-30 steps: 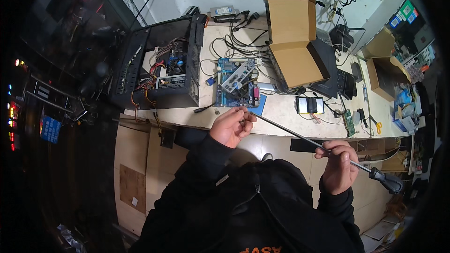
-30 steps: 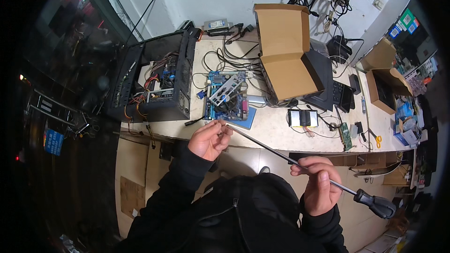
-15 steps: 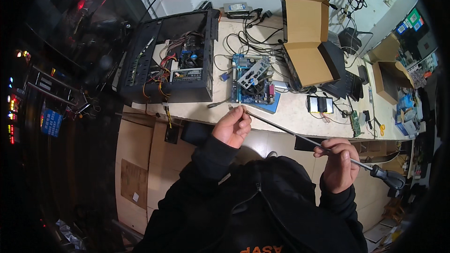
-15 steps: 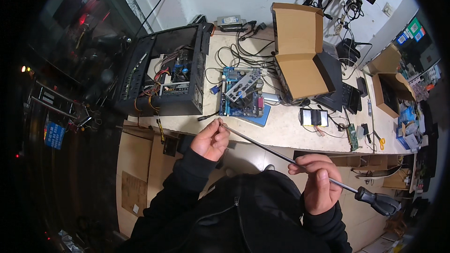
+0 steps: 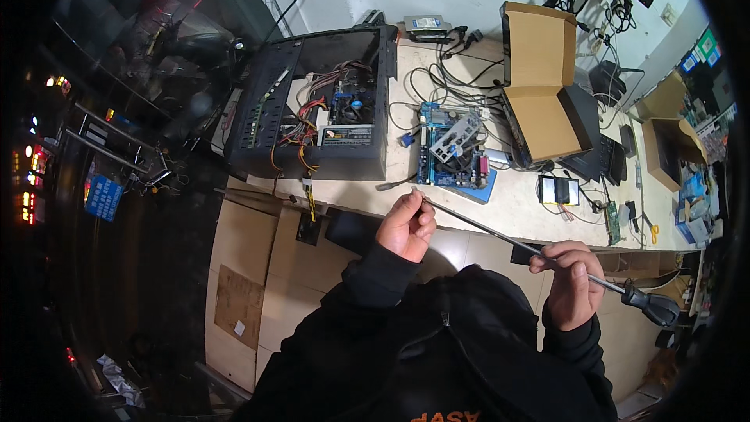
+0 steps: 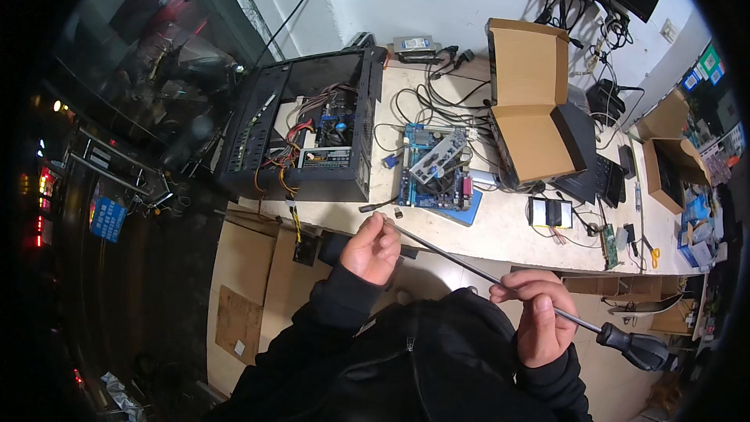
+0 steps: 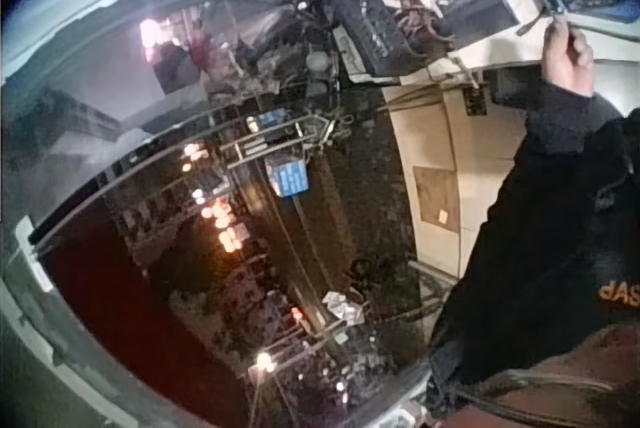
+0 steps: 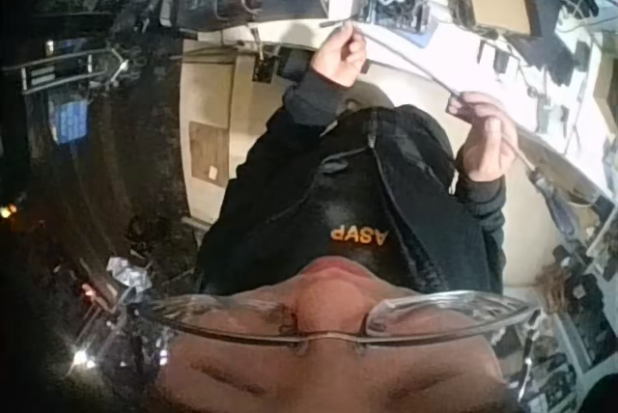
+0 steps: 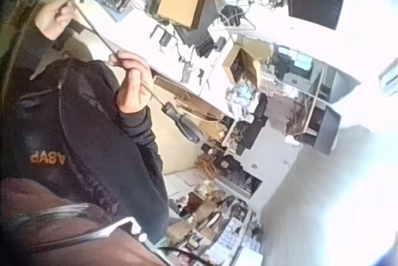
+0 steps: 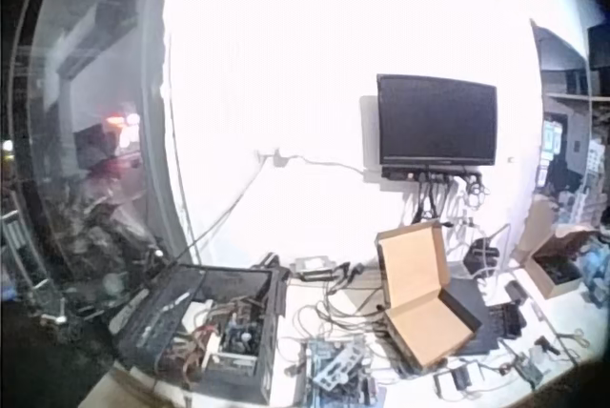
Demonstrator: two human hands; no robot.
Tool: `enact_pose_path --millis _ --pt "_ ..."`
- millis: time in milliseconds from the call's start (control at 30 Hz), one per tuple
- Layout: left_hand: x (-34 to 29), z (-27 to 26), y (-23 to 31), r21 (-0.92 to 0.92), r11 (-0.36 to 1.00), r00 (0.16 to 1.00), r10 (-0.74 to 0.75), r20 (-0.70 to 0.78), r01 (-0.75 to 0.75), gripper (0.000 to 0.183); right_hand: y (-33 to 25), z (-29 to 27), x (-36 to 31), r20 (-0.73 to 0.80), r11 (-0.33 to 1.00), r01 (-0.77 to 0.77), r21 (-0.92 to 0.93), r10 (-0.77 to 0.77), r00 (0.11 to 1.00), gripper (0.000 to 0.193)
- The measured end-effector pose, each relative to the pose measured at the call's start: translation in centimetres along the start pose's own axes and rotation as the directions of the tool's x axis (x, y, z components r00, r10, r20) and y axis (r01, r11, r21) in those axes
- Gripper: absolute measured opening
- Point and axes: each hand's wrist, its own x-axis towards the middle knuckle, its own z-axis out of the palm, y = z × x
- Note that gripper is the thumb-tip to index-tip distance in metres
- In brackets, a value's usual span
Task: The person assembles a desktop computer by connecting power cables to the motherboard and installing RAM sticks. They use a screwdriver to secure components and place the motherboard into a cardboard box.
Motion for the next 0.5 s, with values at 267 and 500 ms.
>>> enact_pose_path --millis 267,500 --pt "0.7 -1.6 0.6 -0.094 0.996 0.990 -0.014 -0.144 0.000 0.017 0.9 0.3 1.9 0.209 0.998 -0.041 -0.050 0.050 0.977 0.019" --pt "1.7 -2.4 3.5 -0.103 0.973 0.978 0.209 0.018 -0.206 0.017 5.9 1.5 6.7 0.198 0.991 -0.108 0.078 0.091 0.976 0.024"
